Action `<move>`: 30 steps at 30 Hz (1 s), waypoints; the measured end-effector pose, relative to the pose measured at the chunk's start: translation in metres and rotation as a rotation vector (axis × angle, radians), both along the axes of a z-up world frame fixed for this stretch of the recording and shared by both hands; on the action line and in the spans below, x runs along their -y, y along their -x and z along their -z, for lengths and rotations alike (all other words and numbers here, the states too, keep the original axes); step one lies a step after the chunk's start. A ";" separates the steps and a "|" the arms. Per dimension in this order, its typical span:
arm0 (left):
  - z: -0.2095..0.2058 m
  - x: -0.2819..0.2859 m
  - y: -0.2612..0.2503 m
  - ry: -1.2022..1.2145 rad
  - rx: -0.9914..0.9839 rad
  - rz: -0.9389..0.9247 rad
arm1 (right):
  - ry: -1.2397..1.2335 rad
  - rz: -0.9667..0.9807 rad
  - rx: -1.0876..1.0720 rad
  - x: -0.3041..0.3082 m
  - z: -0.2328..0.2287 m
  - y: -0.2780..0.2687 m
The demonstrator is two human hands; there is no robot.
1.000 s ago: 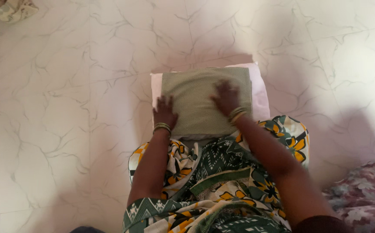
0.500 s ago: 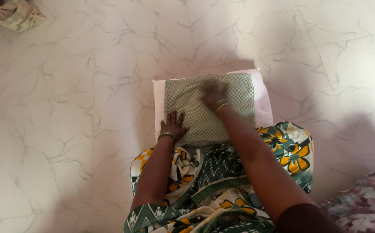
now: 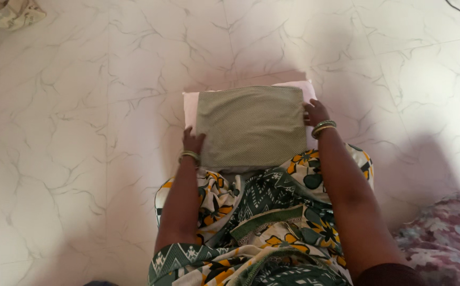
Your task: The person sits on the floor and puts pillowcases onto pillows. They handle a green pillowcase and a pink pillowcase, inserting the pillows and smoothing the fabric by hand.
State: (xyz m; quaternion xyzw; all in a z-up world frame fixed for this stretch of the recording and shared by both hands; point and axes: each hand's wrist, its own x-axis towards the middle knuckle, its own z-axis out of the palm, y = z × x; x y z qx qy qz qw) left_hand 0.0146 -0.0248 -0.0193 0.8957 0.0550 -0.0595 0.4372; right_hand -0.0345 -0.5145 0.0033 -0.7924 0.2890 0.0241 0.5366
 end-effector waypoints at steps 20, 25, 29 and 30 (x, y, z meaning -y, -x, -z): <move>-0.115 -0.013 0.035 0.976 -0.753 -0.075 | -0.618 0.175 0.342 -0.102 -0.076 0.060; -0.047 0.001 0.024 0.086 -0.626 0.199 | -0.419 -0.019 0.340 -0.103 -0.048 0.066; -0.023 -0.007 0.010 0.230 -0.331 0.040 | -0.370 0.109 0.293 -0.101 -0.072 0.060; -0.032 -0.008 0.007 0.405 -0.302 -0.010 | -0.340 0.115 0.299 -0.099 -0.083 0.055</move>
